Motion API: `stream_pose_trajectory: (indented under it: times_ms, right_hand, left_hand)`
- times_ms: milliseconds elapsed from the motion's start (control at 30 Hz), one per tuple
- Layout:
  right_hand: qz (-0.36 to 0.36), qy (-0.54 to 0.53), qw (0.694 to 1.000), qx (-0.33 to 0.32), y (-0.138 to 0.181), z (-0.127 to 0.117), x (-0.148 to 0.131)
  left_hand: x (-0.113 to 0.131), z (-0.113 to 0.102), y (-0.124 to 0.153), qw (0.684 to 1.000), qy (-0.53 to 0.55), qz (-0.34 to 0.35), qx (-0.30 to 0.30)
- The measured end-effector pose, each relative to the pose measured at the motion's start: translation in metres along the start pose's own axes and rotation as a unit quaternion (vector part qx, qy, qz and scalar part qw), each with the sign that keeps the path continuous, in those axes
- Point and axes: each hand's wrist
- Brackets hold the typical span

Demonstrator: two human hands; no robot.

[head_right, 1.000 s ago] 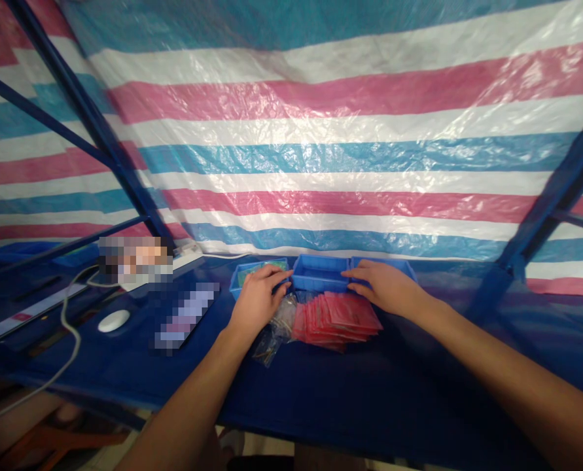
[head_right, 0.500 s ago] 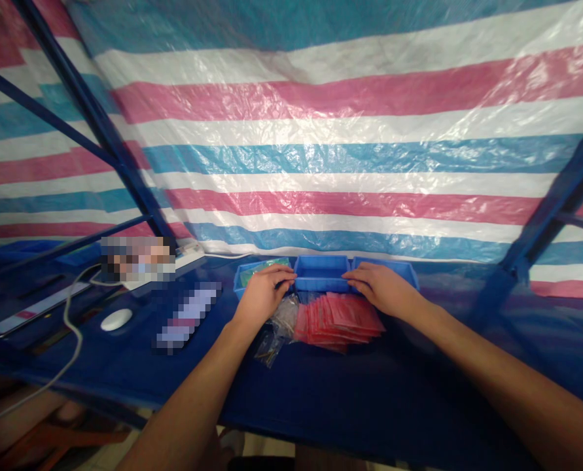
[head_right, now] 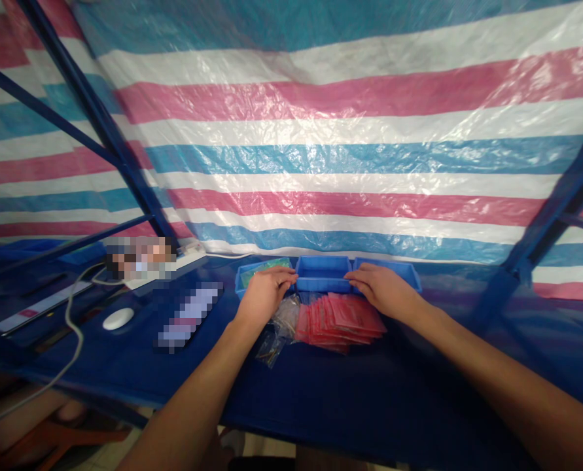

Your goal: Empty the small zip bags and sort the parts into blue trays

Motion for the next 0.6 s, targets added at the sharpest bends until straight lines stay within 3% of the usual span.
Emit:
stream_pose_trajectory:
  times_ms: [467, 600]
  right_hand:
    - [0.001, 0.008, 1.0, 0.015, 0.001, 0.002, -0.004]
    - [0.014, 0.024, 0.999, 0.029, 0.006, 0.002, -0.006]
  left_hand:
    - [0.006, -0.002, 0.002, 1.0, -0.021, -0.01, 0.006]
    - [0.015, -0.018, 0.004, 0.994, -0.069, -0.034, 0.079]
Point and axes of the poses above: each hand's wrist, its own y-axis away from the middle knuckle, its own z-axis out of the palm, x = y × z, and after that the axes turned 6 degrees about -y, right-handed
